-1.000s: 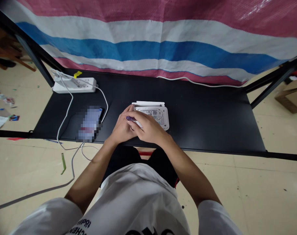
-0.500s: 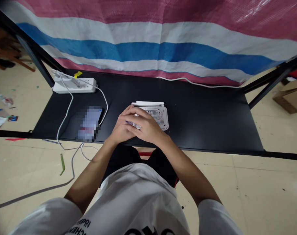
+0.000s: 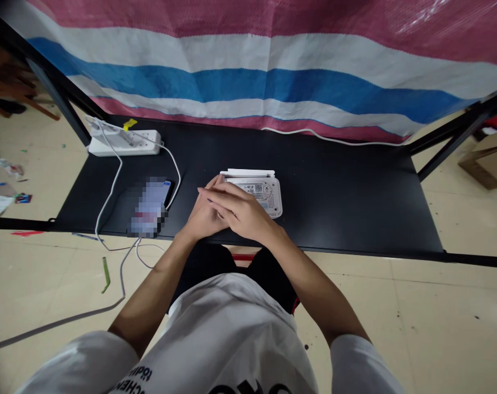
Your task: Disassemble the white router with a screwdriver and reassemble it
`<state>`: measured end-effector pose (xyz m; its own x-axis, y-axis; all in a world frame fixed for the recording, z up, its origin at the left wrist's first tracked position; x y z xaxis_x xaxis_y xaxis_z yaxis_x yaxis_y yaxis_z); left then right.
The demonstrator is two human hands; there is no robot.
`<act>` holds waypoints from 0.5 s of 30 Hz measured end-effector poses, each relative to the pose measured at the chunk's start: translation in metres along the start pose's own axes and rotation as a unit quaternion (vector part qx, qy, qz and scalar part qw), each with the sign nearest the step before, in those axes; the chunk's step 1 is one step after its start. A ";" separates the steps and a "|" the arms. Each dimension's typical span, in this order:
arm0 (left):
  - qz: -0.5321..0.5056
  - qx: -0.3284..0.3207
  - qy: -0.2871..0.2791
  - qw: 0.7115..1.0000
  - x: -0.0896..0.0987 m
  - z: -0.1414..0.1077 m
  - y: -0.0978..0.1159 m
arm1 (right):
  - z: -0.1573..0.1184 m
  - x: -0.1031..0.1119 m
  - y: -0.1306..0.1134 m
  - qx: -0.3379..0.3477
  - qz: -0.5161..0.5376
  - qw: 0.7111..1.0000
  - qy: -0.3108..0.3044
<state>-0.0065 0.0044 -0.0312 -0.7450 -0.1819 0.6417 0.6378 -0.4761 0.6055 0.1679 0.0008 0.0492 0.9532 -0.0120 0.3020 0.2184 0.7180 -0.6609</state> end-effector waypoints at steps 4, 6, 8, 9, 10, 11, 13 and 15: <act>0.007 -0.017 -0.009 1.000 0.000 0.000 -0.001 | 0.000 -0.001 0.000 0.009 0.005 1.000 0.008; 0.010 -0.017 -0.014 1.000 0.000 0.000 -0.001 | 0.000 -0.002 0.000 0.013 0.012 0.999 0.035; 0.007 -0.014 -0.009 1.000 0.000 0.000 -0.001 | 0.000 -0.002 -0.001 0.010 0.015 1.000 0.023; 0.004 -0.013 -0.008 1.000 0.000 0.000 -0.001 | 0.000 -0.002 0.000 0.010 0.015 1.000 0.008; 0.003 -0.013 -0.009 1.000 0.000 0.000 -0.001 | -0.001 -0.002 0.000 0.011 0.015 1.000 -0.003; 0.005 -0.011 -0.011 1.000 0.000 0.000 -0.001 | -0.001 -0.001 0.000 0.017 0.016 1.000 -0.001; 0.014 -0.006 -0.016 1.000 0.001 0.000 -0.001 | -0.002 0.000 0.000 0.027 0.011 0.999 0.034; 0.018 -0.005 -0.013 1.000 0.001 0.000 -0.001 | -0.003 0.000 0.000 0.029 0.010 0.998 0.049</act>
<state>-0.0081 0.0043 -0.0313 -0.7156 -0.1769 0.6758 0.6625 -0.4786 0.5762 0.1689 -0.0012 0.0470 0.9737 -0.0636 0.2186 0.1897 0.7574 -0.6248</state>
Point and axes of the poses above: each hand's wrist, its own z-axis towards the middle knuckle, its own x-axis out of the back of the hand, y = z × x, the point moved 1 cm from there along z, towards the middle knuckle, and after that the axes turned 15 degrees about y, right-handed, at the moved point
